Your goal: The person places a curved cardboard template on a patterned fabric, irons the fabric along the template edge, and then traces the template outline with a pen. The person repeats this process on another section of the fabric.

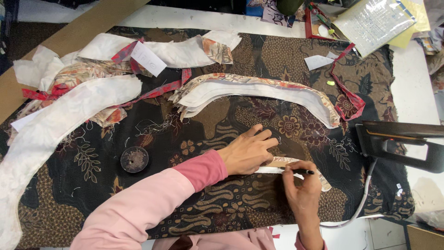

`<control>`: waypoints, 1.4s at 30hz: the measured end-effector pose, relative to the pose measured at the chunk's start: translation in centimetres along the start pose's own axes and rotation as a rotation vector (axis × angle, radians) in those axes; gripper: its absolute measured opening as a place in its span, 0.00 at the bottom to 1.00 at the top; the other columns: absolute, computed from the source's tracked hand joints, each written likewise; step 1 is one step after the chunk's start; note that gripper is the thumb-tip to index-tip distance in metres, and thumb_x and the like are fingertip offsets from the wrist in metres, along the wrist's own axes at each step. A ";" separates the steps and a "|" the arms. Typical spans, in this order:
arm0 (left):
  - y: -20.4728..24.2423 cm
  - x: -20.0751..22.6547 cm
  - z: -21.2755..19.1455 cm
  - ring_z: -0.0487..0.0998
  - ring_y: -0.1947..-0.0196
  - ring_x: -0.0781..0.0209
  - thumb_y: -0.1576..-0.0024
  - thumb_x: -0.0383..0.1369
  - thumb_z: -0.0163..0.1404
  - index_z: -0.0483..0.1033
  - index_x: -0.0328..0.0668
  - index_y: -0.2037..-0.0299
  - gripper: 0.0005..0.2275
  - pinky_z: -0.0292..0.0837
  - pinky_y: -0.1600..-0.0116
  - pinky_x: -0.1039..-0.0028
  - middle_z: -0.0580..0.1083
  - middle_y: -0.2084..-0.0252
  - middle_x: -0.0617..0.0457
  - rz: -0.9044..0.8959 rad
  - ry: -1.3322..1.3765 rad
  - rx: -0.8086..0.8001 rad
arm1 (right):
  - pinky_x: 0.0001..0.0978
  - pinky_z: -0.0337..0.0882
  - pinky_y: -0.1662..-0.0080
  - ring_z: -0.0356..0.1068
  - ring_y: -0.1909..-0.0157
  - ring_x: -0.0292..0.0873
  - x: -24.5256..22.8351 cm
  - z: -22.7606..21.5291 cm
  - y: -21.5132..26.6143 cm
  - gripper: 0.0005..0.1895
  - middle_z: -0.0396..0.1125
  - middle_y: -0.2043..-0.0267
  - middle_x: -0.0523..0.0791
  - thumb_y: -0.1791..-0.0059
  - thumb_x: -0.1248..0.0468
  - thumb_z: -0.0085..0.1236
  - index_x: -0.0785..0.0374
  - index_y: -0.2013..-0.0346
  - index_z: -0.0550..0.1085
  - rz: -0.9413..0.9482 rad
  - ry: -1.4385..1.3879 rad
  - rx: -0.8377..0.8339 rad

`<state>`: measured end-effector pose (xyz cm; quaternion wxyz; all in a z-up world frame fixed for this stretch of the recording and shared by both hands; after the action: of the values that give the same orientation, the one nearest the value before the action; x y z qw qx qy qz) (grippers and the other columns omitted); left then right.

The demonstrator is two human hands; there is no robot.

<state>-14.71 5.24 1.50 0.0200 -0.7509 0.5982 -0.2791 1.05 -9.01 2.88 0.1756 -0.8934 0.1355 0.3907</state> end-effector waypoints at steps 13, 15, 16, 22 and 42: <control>0.9 -0.4 -0.8 0.68 0.45 0.55 0.56 0.31 0.59 0.81 0.54 0.74 0.03 0.50 0.33 0.59 0.71 0.55 0.56 -0.003 -0.010 -0.025 | 0.31 0.75 0.58 0.75 0.61 0.43 -0.8 0.3 -0.1 0.08 0.71 0.61 0.50 0.49 0.74 0.58 0.68 0.59 0.68 -0.055 -0.006 0.000; 1.5 -0.4 -1.0 0.68 0.45 0.55 0.54 0.31 0.58 0.82 0.54 0.74 0.02 0.50 0.33 0.58 0.71 0.54 0.56 -0.013 -0.018 -0.005 | 0.31 0.75 0.59 0.75 0.61 0.43 -1.0 0.4 -0.1 0.09 0.72 0.61 0.50 0.50 0.74 0.59 0.68 0.59 0.68 -0.077 0.021 -0.030; 1.9 -0.5 -1.1 0.68 0.45 0.54 0.54 0.31 0.58 0.82 0.53 0.74 0.02 0.50 0.33 0.58 0.71 0.54 0.55 -0.023 -0.021 -0.002 | 0.31 0.76 0.59 0.75 0.61 0.43 -1.3 0.8 0.0 0.09 0.72 0.61 0.49 0.51 0.73 0.59 0.67 0.59 0.68 -0.090 0.030 -0.044; 3.7 -0.8 -1.6 0.68 0.45 0.53 0.52 0.32 0.57 0.85 0.53 0.67 0.06 0.52 0.33 0.57 0.72 0.52 0.54 -0.051 -0.005 0.070 | 0.30 0.75 0.55 0.76 0.57 0.42 -2.9 4.4 1.0 0.10 0.72 0.60 0.50 0.51 0.73 0.59 0.68 0.58 0.67 -0.268 -0.081 -0.152; 6.8 -1.0 -2.6 0.69 0.44 0.55 0.54 0.32 0.57 0.84 0.54 0.72 0.04 0.52 0.33 0.58 0.73 0.52 0.56 -0.087 -0.141 0.048 | 0.33 0.73 0.52 0.74 0.58 0.45 -2.5 2.4 0.2 0.09 0.71 0.60 0.50 0.51 0.73 0.58 0.66 0.59 0.68 -0.142 0.033 -0.103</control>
<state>-21.99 5.04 0.83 0.0679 -0.7932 0.5555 -0.2402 -2.26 -7.95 3.12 0.1544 -0.9149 0.0544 0.3691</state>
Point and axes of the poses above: each hand's wrist, its own y-axis away from the middle knuckle, its own z-axis out of the palm, x = y × z, the point moved 1 cm from there along -y, towards the middle knuckle
